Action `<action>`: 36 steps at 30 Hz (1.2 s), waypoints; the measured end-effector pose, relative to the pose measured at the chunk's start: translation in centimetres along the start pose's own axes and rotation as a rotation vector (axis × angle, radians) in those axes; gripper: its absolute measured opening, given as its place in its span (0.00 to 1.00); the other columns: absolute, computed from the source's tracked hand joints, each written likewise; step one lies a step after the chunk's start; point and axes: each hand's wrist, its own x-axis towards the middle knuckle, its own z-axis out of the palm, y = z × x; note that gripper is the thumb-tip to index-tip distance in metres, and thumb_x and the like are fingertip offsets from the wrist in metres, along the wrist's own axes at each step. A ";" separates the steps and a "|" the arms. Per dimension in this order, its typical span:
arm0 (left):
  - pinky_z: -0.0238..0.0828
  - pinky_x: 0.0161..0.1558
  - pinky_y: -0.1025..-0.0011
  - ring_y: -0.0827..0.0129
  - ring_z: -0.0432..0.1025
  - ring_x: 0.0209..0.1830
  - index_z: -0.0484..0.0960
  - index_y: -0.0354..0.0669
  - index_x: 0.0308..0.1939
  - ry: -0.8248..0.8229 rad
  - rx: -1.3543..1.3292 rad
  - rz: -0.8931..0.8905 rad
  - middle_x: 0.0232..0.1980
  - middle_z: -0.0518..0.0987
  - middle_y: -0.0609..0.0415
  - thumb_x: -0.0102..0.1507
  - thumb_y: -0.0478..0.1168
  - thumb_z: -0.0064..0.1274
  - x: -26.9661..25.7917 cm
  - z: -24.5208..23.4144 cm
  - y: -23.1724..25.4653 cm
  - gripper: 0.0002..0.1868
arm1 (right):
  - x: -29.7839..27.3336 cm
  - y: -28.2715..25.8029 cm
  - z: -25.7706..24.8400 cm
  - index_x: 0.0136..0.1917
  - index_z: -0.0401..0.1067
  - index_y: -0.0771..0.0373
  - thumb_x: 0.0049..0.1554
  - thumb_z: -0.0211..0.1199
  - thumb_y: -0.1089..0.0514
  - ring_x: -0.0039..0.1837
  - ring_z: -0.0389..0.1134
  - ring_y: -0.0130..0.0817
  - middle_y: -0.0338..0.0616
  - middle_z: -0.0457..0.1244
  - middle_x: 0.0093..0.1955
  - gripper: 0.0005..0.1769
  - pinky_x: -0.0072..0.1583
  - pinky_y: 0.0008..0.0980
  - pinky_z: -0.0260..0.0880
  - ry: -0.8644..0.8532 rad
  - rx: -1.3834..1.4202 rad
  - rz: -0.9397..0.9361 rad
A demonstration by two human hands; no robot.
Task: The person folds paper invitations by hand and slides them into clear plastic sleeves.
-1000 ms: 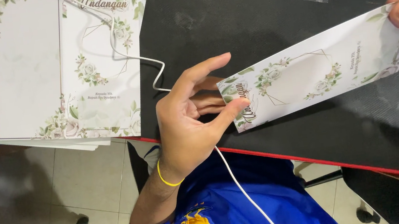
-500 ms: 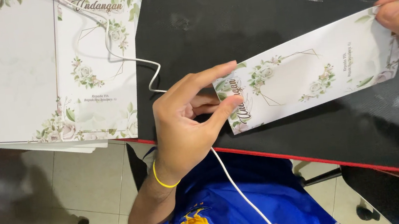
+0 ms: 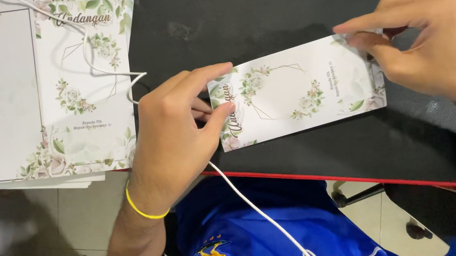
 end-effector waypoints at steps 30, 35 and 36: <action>0.69 0.14 0.62 0.60 0.65 0.14 0.87 0.37 0.44 -0.245 0.312 0.110 0.58 0.64 0.39 0.60 0.23 0.55 1.0 -0.4 0.8 0.12 | -1.9 2.7 2.1 0.61 0.81 0.28 0.60 0.71 0.60 0.53 0.63 0.34 0.24 0.62 0.45 0.24 0.33 0.31 0.61 -0.014 -0.865 -0.293; 0.72 0.45 0.51 0.40 0.63 0.59 0.86 0.44 0.55 -0.111 0.665 0.274 0.66 0.65 0.35 0.62 0.38 0.64 -0.5 0.6 0.6 0.16 | -1.7 -0.2 1.8 0.55 0.81 0.41 0.59 0.63 0.48 0.63 0.63 0.48 0.41 0.64 0.66 0.12 0.52 0.42 0.73 -0.021 -0.845 -0.288; 0.72 0.45 0.51 0.40 0.63 0.59 0.86 0.44 0.55 -0.110 0.664 0.271 0.66 0.65 0.35 0.62 0.38 0.64 -0.6 0.7 0.7 0.16 | -1.7 -0.5 2.1 0.55 0.81 0.41 0.59 0.63 0.48 0.63 0.63 0.48 0.41 0.64 0.66 0.12 0.52 0.42 0.73 -0.023 -0.846 -0.291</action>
